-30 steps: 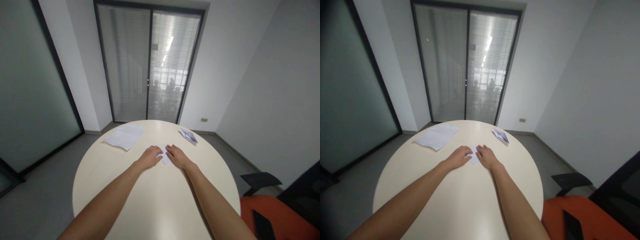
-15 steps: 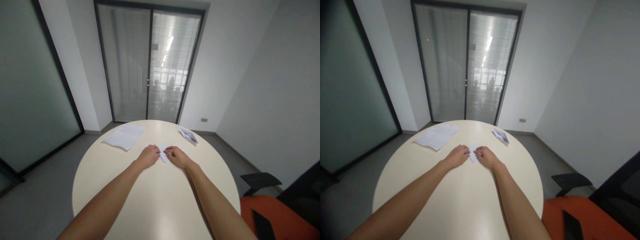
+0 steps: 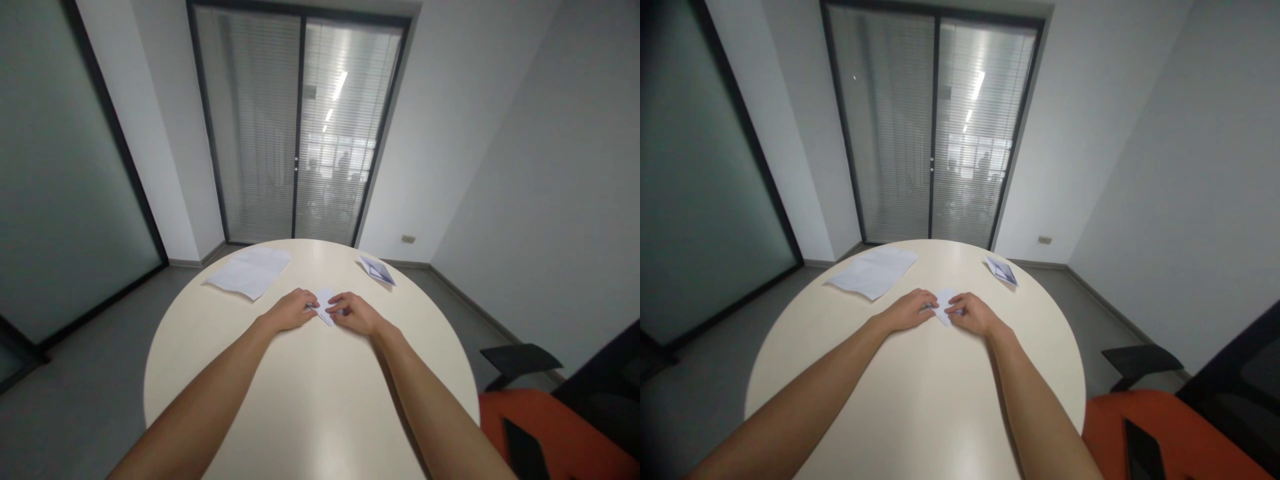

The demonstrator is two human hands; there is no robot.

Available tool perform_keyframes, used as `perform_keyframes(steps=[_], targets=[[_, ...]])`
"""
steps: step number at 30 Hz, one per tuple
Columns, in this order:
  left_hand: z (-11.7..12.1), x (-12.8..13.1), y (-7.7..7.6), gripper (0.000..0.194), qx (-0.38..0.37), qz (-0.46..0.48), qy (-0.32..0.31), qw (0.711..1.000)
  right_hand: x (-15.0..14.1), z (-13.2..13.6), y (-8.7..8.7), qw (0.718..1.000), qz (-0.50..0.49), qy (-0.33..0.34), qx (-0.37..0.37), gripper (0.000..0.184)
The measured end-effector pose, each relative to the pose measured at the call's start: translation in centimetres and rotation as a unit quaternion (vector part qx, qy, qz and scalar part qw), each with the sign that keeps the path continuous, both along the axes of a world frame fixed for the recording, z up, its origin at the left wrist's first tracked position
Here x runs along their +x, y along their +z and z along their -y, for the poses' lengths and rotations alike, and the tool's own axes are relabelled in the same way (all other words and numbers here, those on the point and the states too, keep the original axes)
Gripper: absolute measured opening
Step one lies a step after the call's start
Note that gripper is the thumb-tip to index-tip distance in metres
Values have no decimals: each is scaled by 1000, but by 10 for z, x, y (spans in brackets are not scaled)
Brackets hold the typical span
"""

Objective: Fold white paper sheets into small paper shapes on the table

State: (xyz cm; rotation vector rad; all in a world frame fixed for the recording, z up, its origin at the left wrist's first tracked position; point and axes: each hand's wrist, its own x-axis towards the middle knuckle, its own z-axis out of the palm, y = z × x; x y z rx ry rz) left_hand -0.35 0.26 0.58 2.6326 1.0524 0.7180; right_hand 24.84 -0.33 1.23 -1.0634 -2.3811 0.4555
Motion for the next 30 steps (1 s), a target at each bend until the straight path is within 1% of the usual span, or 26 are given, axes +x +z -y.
perform_keyframes(steps=[4, 9, 16, 23, 25, 27, 30], targets=[[1, 0, 2, 21, 1, -4, 7, 1000, -2, 2, 1, 1000, -2, 12, 2, 23], [2, 2, 4, 21, 4, -11, 20, 1000, -4, 6, 7, 1000, 5, 9, -17, 24], [2, 3, 3, 25, 5, -23, 35, 999, -3, 5, 7, 1000, 5, 14, -27, 34], [3, 3, 3, 24, 11, -27, 42, 999, -7, 11, 15, 1000, 8, 18, -17, 31], [3, 4, 4, 24, 12, -28, 46, 998, -8, 12, 16, 1000, 12, 10, -17, 26], [3, 4, 4, 25, 10, -29, 54, 998, -8, 12, 16, 1000, 20, -16, -11, 23], [4, 5, 6, 26, 3, -29, 64, 997, -9, 11, 17, 998, 37, -51, 4, 30]])
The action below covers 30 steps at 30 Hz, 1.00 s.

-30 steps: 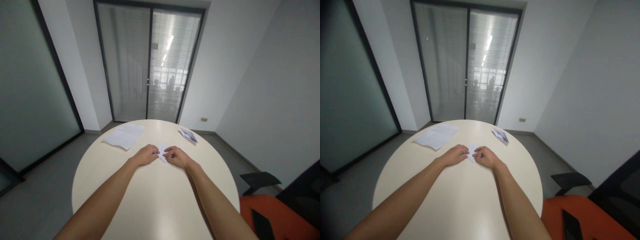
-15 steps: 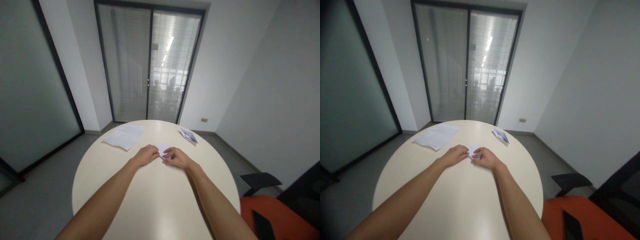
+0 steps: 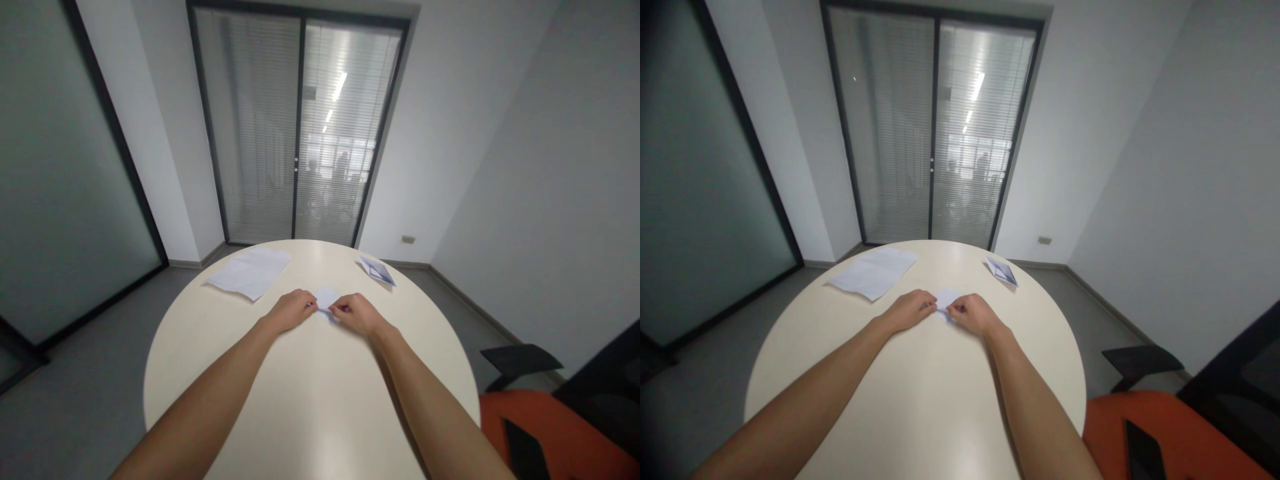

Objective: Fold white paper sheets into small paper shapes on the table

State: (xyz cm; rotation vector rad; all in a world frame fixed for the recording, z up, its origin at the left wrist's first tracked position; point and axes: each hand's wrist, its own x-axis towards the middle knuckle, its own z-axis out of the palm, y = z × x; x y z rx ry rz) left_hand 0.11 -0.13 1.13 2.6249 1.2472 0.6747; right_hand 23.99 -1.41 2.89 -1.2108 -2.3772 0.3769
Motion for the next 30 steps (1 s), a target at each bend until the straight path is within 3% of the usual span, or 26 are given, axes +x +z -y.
perform_keyframes(steps=[9, 19, 30], targets=[[0, 1, 3, 26, -16, -19, 29, 999, 0, 2, 3, 999, -42, -6, -18, 31], [-1, 1, 2, 27, -18, -13, 62, 998, 20, -10, -7, 999, -32, -24, -13, 32], [1, 3, 4, 26, -22, 21, 84, 996, 18, -13, -10, 998, -23, -54, 24, 32]])
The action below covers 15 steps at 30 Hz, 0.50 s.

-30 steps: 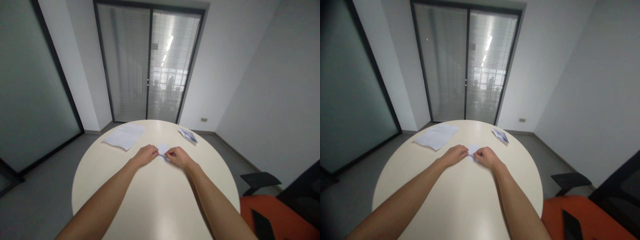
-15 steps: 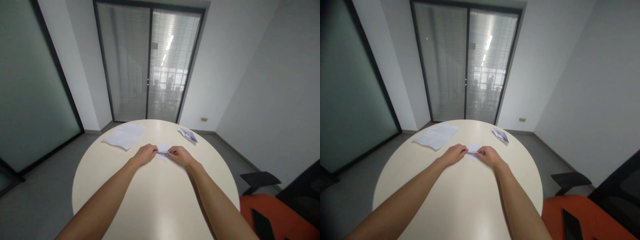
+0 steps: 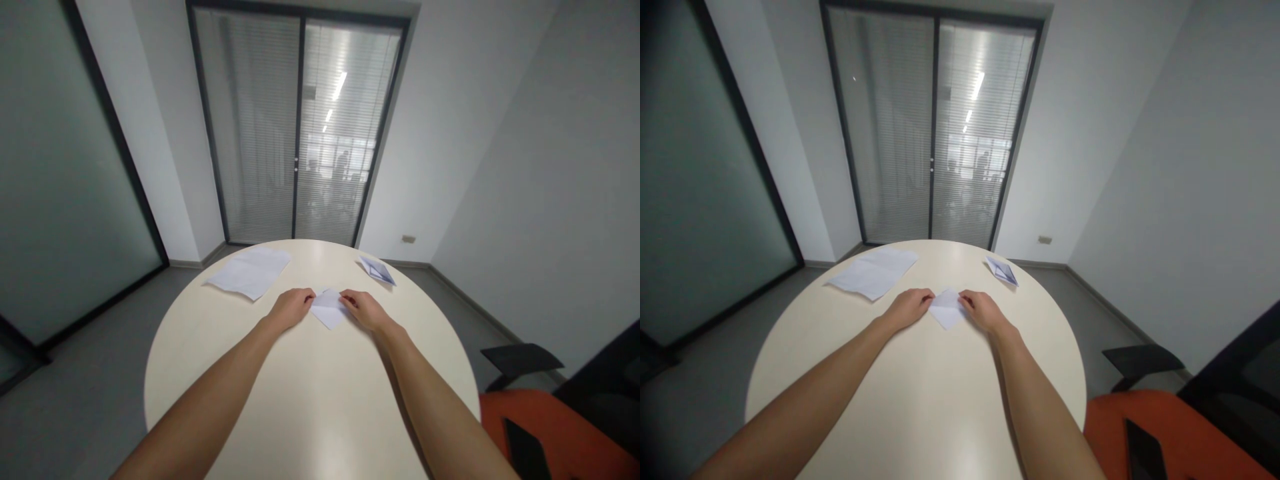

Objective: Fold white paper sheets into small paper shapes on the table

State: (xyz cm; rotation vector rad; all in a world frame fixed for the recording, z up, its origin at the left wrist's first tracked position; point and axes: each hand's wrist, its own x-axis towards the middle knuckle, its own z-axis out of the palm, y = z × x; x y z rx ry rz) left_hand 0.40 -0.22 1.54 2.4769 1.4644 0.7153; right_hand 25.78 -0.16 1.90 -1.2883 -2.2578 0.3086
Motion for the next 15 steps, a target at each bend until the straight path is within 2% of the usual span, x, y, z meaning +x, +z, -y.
perform_keyframes(steps=[6, 13, 15], targets=[[-1, 5, -9, 37, 12, 16, 17, 1000, 0, -1, 0, 1000, 10, 19, -2, 36], [-1, 9, -15, 42, 39, 15, 0, 999, -1, -4, -7, 998, 46, -41, 5, 41], [-1, 9, -15, 42, 43, 8, 0, 999, -1, -5, -9, 998, 39, -39, 7, 43]])
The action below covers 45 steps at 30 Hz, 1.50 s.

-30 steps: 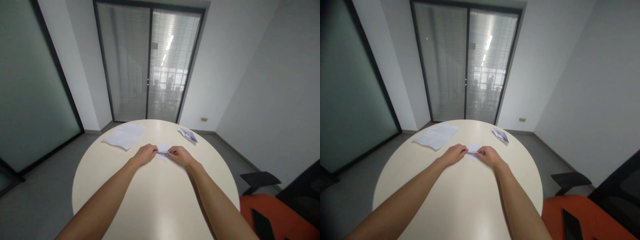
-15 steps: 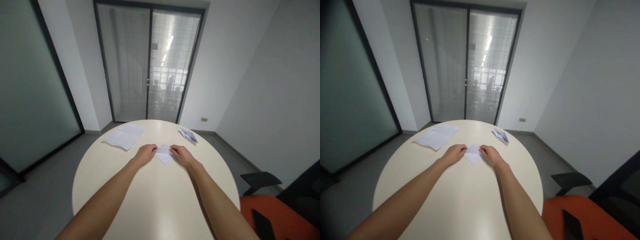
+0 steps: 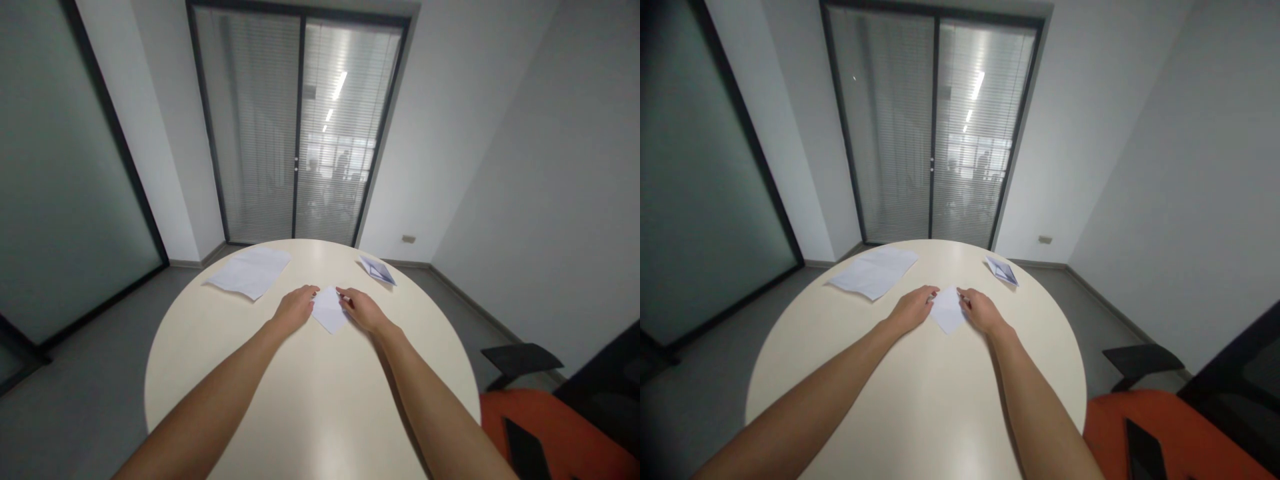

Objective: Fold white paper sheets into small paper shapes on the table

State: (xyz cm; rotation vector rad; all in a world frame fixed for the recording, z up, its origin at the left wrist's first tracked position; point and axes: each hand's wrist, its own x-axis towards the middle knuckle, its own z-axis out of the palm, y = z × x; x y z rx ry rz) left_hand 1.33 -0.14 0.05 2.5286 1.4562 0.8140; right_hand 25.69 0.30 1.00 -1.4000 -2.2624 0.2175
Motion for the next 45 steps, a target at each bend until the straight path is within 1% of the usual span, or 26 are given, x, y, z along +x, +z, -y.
perform_keyframes(steps=[3, 7, 10, 12, 15, 17, 19, 22, 28, 30, 33, 36, 39, 45], targets=[[1, 0, 0, 41, 3, -12, 4, 1000, 0, 0, -2, 999, -18, 32, 14, 42], [1, 1, 1, 38, 6, -27, 2, 1000, 1, -2, -3, 997, -16, 69, 25, 35], [1, 1, 0, 40, 4, -29, -16, 999, 0, -2, -4, 997, 5, 74, 29, 32], [0, 1, -1, 42, 4, -26, -39, 999, 0, -2, -4, 997, 17, 74, 29, 33], [-1, 0, -2, 41, -2, -22, -78, 997, 0, -2, -5, 997, 23, 70, 24, 34], [0, 0, -1, 40, -16, -22, -90, 996, 0, -2, -6, 997, 19, 66, 22, 34], [2, 0, 2, 38, -24, -26, -89, 995, 1, -3, -8, 998, 17, 62, 17, 35], [5, 2, 6, 35, -12, -43, -80, 996, 3, -6, -8, 998, 24, 54, 10, 35], [11, 5, 16, 29, 14, -76, -69, 995, 14, -8, -2, 999, 28, 21, -8, 31], [13, 5, 19, 28, 19, -73, -72, 995, 18, -8, -2, 1000, 17, 6, -9, 30], [15, 5, 22, 24, 17, -68, -92, 993, 20, -8, -3, 1000, -4, -15, -12, 27], [15, 5, 21, 21, 15, -69, -119, 990, 19, -9, -6, 1000, -16, -24, -6, 24], [13, 4, 16, 23, 18, -53, -137, 989, 16, -9, -7, 999, -21, -35, -4, 20], [10, 1, 9, 28, 5, -47, -140, 989, 8, -6, -4, 997, -56, -44, -29, 17]])
